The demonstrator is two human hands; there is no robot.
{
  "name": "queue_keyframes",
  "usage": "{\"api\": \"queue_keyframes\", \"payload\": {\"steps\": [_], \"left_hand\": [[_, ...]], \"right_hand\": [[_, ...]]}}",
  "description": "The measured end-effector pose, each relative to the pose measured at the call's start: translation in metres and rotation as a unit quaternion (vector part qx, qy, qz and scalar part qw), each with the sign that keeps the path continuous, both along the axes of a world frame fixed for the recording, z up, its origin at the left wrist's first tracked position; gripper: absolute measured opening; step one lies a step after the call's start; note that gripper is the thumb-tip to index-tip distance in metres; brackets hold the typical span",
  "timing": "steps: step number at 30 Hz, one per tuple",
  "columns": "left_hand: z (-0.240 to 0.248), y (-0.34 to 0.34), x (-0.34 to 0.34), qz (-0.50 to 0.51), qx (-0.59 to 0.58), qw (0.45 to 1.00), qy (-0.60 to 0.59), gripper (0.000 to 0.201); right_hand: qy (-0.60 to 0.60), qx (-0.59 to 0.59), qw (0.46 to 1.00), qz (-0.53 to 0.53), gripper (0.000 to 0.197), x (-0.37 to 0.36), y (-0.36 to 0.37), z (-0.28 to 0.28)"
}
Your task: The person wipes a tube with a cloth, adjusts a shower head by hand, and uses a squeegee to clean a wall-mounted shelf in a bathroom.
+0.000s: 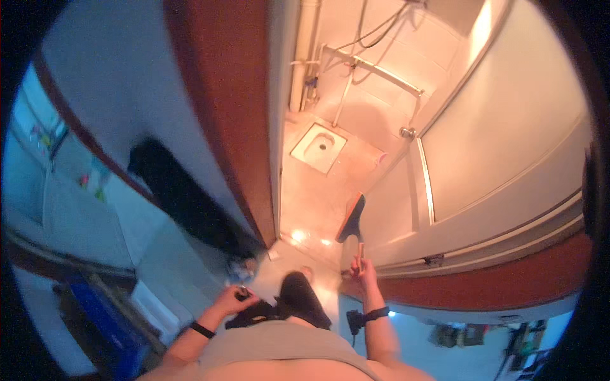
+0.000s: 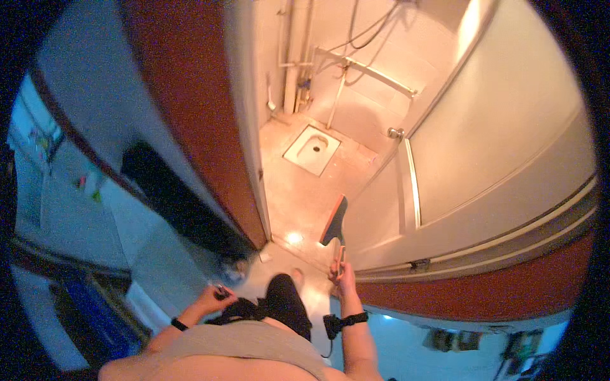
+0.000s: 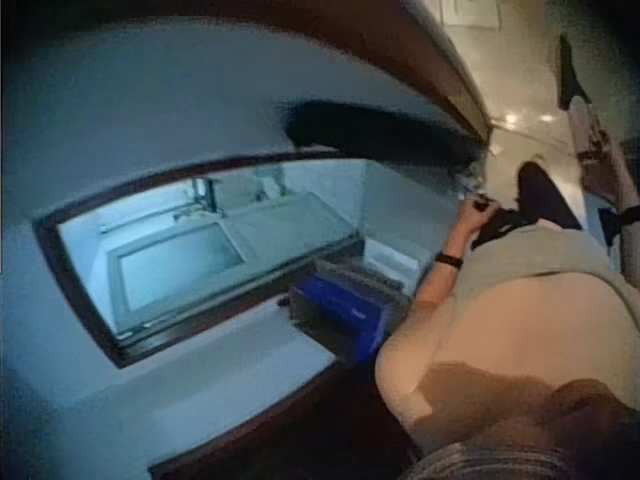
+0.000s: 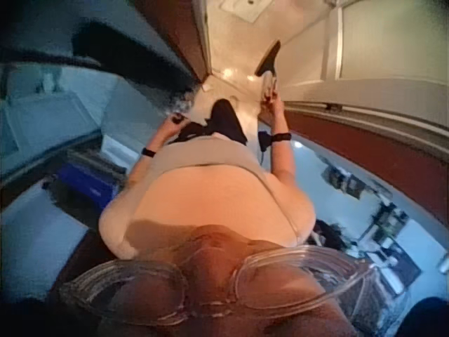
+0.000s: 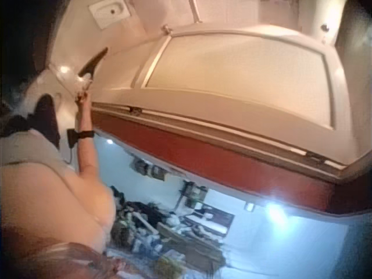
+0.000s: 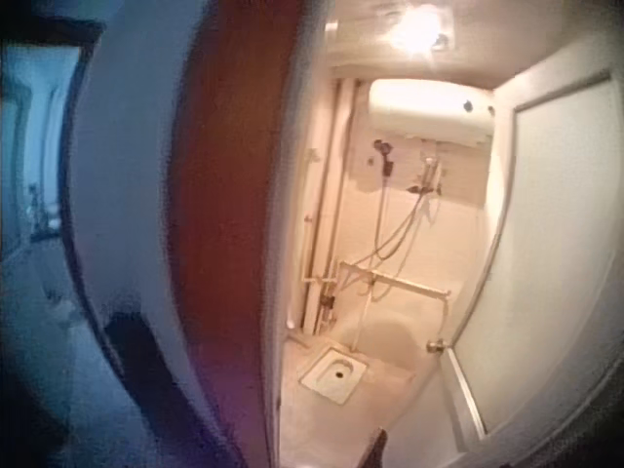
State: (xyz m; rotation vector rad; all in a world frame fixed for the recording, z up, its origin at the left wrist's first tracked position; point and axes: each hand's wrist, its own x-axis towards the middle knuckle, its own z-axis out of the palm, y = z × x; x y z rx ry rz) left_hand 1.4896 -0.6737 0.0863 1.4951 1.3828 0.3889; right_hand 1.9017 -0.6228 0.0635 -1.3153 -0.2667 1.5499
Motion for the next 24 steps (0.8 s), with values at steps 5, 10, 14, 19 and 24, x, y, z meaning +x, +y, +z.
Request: {"api": "queue_keyframes", "payload": {"steps": [5, 10, 14, 19, 24], "left_hand": [[0.013, 0.100, 0.087, -0.093, -0.001, 0.996, -0.003, 0.024], [0.003, 0.230, 0.197, -0.160, 0.112, 0.979, -0.052, 0.016], [0.028, 0.323, 0.273, -0.151, 0.217, 0.956, -0.128, 0.013], [0.040, 0.414, 0.329, -0.150, 0.166, 0.949, -0.222, 0.008], [0.038, 0.498, 0.335, -0.144, 0.162, 0.942, -0.257, 0.014]], "right_hand": [[-0.188, 0.037, 0.977, 0.088, 0.028, 0.036, 0.080, 0.016], [-0.137, 0.051, 0.987, 0.072, 0.027, 0.088, 0.160, 0.036], [-0.091, 0.042, 0.989, 0.108, 0.029, 0.128, 0.228, 0.033], [-0.097, 0.090, 0.986, 0.101, 0.025, 0.154, 0.322, 0.050], [-0.199, 0.164, 0.959, 0.120, 0.006, 0.153, 0.427, -0.008]]}}
